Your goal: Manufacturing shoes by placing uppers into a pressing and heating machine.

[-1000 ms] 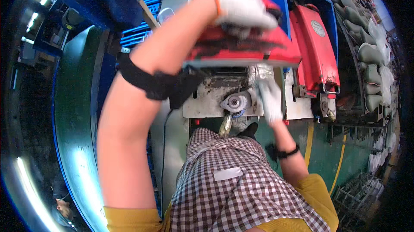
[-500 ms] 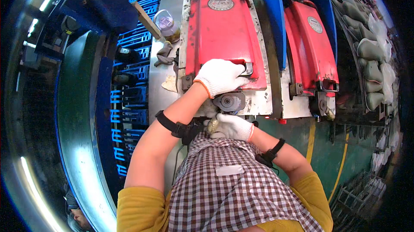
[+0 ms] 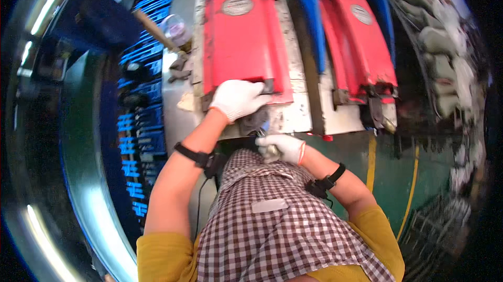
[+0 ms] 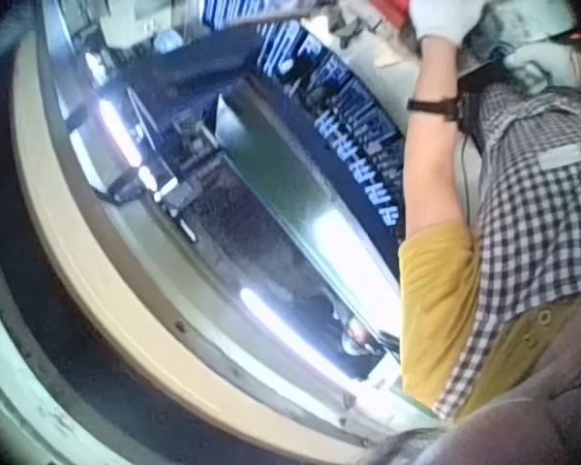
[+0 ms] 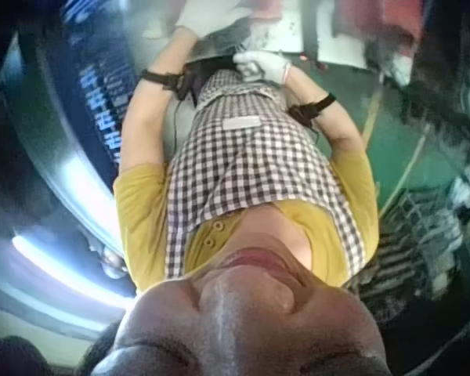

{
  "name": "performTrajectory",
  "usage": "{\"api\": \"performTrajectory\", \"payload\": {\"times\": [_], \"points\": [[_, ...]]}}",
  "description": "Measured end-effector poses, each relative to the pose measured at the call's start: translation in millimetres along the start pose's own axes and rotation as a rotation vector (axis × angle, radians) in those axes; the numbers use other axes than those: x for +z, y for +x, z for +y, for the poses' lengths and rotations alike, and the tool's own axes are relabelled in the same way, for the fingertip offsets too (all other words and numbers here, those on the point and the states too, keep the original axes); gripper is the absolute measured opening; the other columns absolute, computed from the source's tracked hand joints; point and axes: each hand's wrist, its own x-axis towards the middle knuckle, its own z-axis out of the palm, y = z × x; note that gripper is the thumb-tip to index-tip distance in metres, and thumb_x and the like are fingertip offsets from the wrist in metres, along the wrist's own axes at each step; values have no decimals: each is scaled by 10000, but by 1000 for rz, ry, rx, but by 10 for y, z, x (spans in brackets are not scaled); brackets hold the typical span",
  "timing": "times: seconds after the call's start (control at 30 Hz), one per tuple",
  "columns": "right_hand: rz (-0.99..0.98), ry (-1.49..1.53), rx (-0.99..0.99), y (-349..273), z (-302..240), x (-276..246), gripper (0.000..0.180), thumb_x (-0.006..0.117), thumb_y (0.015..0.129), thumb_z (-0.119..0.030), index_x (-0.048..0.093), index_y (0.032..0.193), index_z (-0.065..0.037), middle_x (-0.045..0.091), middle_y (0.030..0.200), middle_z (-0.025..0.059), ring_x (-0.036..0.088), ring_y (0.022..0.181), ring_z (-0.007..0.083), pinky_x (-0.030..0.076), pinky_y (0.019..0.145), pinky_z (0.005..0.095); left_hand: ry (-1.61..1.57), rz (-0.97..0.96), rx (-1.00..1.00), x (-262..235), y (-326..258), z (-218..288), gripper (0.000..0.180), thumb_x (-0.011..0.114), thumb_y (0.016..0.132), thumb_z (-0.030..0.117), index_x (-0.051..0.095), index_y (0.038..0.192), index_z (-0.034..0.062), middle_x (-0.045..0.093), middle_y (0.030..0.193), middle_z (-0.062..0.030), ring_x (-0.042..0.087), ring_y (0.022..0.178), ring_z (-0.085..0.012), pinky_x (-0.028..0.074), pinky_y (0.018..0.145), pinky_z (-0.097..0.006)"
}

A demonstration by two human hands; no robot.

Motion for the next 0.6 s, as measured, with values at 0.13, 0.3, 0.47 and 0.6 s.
{"api": "performTrajectory", "payload": {"times": [0.13, 0.3, 0.47, 0.6], "points": [[409, -544, -523, -786, -257, -718, 223, 736, 928, -291, 686, 1023, -95, 686, 868, 14, 639, 735, 174, 522, 651, 345, -138, 191, -56, -40, -59, 85, 322, 663, 948, 404, 674, 923, 83, 697, 787, -170, 706, 750, -356, 550, 674, -455], [1871, -1358, -941, -2165, -556, -1518, 239, 667, 942, -293, 713, 998, -65, 718, 991, 180, 679, 925, 390, 538, 825, 467, -607, 710, -84, 223, 100, 469, 120, 706, 931, 71, 704, 1038, 17, 709, 918, -148, 698, 799, -193, 550, 742, -293], [1876, -1128, -346, -2448, -168, -2155, 451, 480, 1037, -489, 663, 1080, -79, 715, 971, 277, 691, 907, 474, 526, 821, 574, -436, 550, 294, 72, 836, 1649, 365, 783, 801, 138, 686, 1141, 46, 688, 1075, -146, 668, 1022, -363, 538, 906, -435], [1679, -811, -294, -2033, 356, -1407, 565, 442, 1034, -565, 455, 1349, -96, 691, 991, 356, 670, 941, 549, 527, 846, 589, -435, 531, 534, 236, 1437, 2144, 499, 763, 779, 206, 619, 1238, 73, 638, 1208, -151, 625, 1114, -367, 506, 960, -460]]}}
